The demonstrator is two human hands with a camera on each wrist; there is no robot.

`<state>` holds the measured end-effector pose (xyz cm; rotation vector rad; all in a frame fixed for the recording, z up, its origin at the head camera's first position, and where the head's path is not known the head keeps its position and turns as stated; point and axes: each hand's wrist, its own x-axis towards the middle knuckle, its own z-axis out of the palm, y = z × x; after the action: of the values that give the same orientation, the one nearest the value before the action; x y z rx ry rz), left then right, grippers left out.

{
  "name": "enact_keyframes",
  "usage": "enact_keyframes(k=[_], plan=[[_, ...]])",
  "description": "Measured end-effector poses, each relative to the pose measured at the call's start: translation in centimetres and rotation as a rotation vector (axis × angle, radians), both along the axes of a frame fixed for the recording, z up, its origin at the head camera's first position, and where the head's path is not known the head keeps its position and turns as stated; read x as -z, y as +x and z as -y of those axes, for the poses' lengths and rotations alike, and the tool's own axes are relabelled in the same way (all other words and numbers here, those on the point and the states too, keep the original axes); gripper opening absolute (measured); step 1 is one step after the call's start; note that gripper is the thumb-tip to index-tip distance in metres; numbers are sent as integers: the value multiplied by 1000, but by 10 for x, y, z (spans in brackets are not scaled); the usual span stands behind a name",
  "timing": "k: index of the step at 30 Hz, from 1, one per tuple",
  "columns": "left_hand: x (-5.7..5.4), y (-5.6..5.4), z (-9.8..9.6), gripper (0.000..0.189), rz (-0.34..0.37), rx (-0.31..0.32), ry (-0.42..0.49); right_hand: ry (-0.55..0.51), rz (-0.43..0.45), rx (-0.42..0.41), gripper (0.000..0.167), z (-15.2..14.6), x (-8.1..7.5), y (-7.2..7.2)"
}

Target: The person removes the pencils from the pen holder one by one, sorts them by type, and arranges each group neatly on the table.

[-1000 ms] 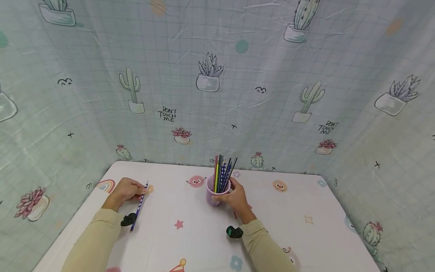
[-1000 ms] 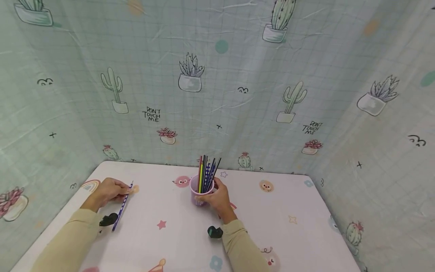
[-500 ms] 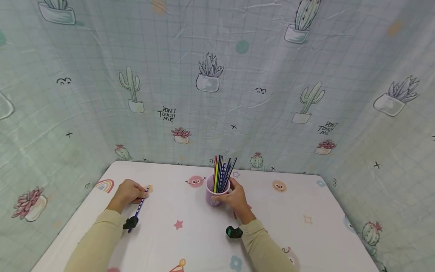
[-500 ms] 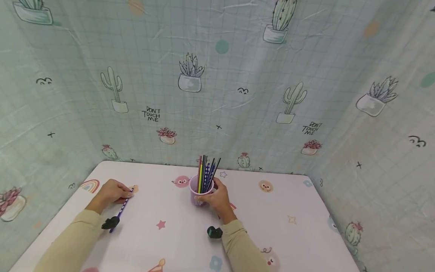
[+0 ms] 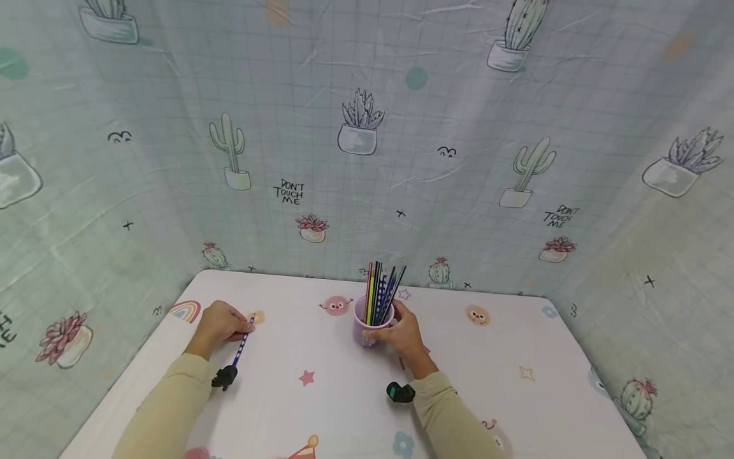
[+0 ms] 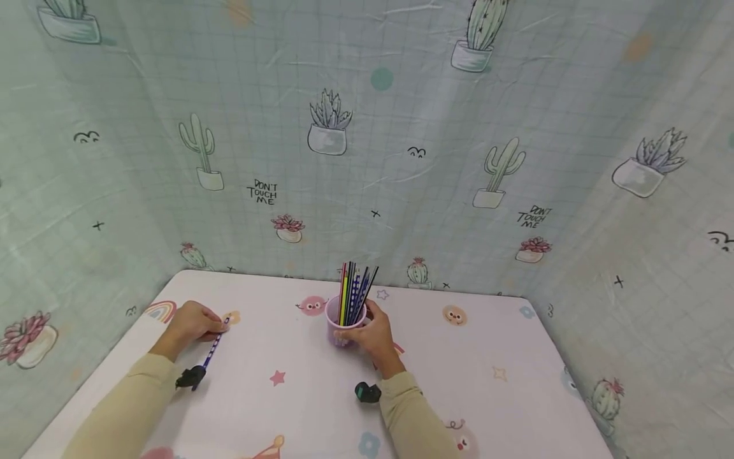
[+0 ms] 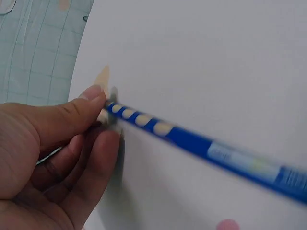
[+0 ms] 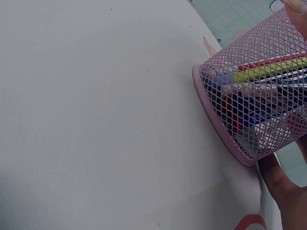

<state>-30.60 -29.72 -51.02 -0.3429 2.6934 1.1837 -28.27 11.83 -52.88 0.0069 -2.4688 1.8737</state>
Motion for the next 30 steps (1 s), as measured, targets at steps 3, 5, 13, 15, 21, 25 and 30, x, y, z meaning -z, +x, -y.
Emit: enact_keyframes(k=[3, 5, 13, 15, 21, 25, 30], plan=[[-2, 3, -2, 24, -11, 10, -45, 8, 7, 10, 92, 0, 1, 1], [-6, 5, -5, 26, -12, 8, -73, 4, 16, 11, 92, 0, 1, 2], [-16, 2, -14, 35, -69, 10, -58, -10, 15, 0, 93, 2, 3, -1], [-17, 0, -19, 40, -94, 23, -35, -9, 18, 1, 94, 2, 2, -1], [-21, 3, -45, 52, -95, 26, 51, -20, 18, -4, 94, 1, 1, -2], [-25, 7, -65, 57, -112, 49, 135, -9, -9, -7, 95, 1, -1, -2], [-28, 8, -87, 60, -162, 103, 210, -17, 6, -5, 93, 1, -1, -2]])
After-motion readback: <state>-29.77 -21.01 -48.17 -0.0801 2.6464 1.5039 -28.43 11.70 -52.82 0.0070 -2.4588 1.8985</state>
